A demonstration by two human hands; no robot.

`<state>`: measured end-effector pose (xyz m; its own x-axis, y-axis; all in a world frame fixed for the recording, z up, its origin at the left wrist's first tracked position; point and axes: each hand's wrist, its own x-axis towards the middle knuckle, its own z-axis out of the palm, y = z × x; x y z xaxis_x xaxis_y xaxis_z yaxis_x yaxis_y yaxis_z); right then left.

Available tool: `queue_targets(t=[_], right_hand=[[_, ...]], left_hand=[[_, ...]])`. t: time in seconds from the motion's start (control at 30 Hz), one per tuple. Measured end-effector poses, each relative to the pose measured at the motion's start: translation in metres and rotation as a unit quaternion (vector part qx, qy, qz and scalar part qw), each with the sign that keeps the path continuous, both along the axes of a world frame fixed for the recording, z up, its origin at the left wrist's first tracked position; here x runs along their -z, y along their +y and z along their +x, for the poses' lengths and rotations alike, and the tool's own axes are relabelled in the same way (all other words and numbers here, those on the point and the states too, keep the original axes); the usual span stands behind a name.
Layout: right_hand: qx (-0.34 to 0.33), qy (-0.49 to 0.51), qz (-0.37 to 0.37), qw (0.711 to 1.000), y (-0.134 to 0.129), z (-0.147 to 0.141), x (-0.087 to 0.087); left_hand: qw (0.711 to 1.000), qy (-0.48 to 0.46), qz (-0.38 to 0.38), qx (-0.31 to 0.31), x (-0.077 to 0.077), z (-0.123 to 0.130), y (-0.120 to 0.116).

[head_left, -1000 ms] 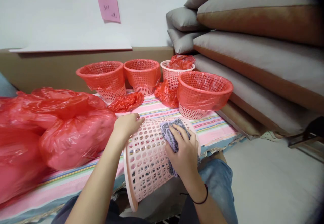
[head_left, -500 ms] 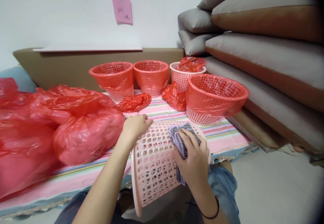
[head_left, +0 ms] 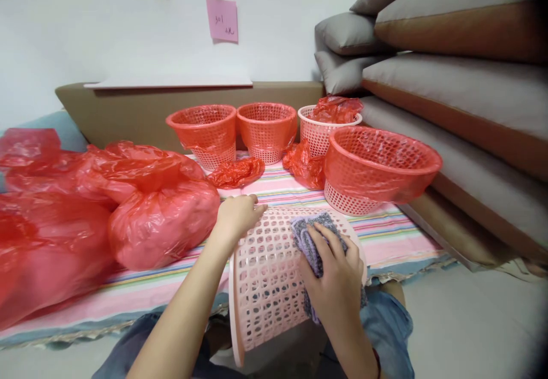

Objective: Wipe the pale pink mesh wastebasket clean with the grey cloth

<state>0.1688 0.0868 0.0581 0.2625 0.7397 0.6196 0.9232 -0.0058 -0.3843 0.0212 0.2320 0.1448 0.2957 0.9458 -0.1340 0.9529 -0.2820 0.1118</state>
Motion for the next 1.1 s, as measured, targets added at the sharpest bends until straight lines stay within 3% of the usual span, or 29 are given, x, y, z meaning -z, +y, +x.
queue_targets(t=[0.27,0.37,0.47,0.67,0.77,0.87,1.03,1.1], right_hand=[[-0.123,0.016,0.008,0.992,-0.013,-0.085,-0.019],[-0.130,0.030,0.010,0.991,-0.014,-0.090,-0.022],[-0.109,0.025,-0.023,0.993,-0.008,-0.057,-0.019],[0.089,0.043,-0.073,0.992,0.010,0.051,-0.001],[0.115,0.028,-0.080,0.990,0.014,0.065,0.002],[0.097,-0.017,-0.086,0.991,0.016,0.034,-0.007],[-0.117,-0.008,-0.090,0.989,0.010,-0.055,-0.032],[-0.147,0.011,-0.088,0.985,0.007,-0.072,-0.037]], left_hand=[[1.000,0.006,0.007,0.001,0.000,-0.002,-0.003],[1.000,0.000,0.003,0.006,0.000,-0.002,-0.003],[1.000,-0.005,-0.004,0.000,-0.001,-0.001,-0.003],[1.000,-0.023,-0.015,-0.004,-0.001,0.001,-0.001],[1.000,-0.026,-0.013,-0.007,0.001,0.003,0.002],[1.000,-0.022,-0.009,-0.011,0.003,0.003,0.003],[1.000,-0.014,0.002,-0.022,0.004,0.001,0.002],[1.000,-0.013,0.009,-0.023,0.004,-0.001,0.002]])
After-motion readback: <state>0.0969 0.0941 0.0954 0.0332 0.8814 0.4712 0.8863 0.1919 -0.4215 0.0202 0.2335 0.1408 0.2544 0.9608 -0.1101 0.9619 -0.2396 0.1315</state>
